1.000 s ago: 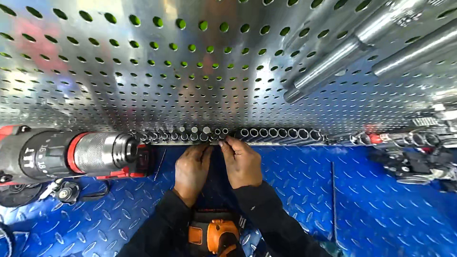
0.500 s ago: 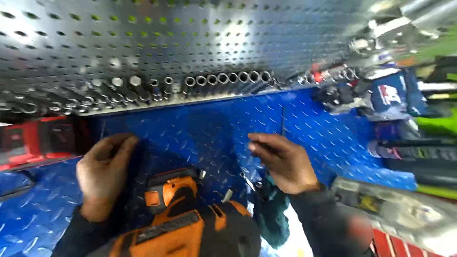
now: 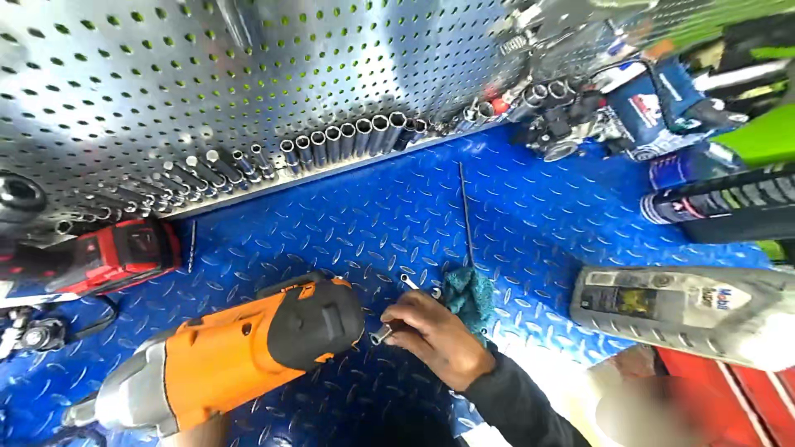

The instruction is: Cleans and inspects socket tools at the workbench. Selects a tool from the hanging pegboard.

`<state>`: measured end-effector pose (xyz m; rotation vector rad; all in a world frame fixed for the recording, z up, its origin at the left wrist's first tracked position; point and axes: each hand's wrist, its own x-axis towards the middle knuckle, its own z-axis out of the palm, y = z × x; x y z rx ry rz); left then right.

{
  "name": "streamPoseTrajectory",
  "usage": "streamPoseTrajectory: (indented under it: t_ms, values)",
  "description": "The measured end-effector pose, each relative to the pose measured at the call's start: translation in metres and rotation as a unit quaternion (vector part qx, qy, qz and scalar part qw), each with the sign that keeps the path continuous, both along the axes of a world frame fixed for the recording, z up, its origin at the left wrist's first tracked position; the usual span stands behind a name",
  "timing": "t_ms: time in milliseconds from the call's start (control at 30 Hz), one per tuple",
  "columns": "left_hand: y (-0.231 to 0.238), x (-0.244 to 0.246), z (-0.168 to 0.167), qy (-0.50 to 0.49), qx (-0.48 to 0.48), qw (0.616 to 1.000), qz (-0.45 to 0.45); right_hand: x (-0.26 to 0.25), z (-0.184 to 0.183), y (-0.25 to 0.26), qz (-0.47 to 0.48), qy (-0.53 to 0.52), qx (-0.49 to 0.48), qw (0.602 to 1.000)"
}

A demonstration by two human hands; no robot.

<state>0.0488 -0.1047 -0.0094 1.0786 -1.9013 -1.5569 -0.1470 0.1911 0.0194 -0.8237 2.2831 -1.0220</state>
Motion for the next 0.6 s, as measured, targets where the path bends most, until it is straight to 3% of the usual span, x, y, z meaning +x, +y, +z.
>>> streamPoseTrajectory:
  t_ms: [100,233,300,333,433,500,600]
  values:
    - [0.030,0.001,0.021,-0.025,-0.002,0.999,-0.030,0.012,0.010,0.009,-0.158,-0.194,-0.191,0.949]
    - [0.073,-0.001,0.041,-0.055,-0.095,0.946,-0.305,0.011,0.016,0.007,-0.260,-0.361,-0.345,0.826]
    - [0.099,-0.023,0.057,-0.007,-0.027,0.934,-0.356,0.012,0.031,0.005,-0.250,-0.406,-0.377,0.794]
    - [0.109,-0.038,0.069,0.015,0.056,0.933,-0.356,0.015,0.040,0.006,-0.228,-0.388,-0.369,0.813]
    - [0.121,-0.082,0.096,0.040,0.262,0.901,-0.344,0.025,0.061,0.007,-0.120,-0.158,-0.273,0.941]
    - [0.124,-0.097,0.100,0.058,0.286,0.880,-0.375,0.031,0.074,0.010,-0.094,-0.054,-0.230,0.967]
    - [0.126,-0.104,0.097,0.109,0.383,0.820,-0.411,0.032,0.085,0.035,-0.133,-0.022,-0.216,0.967]
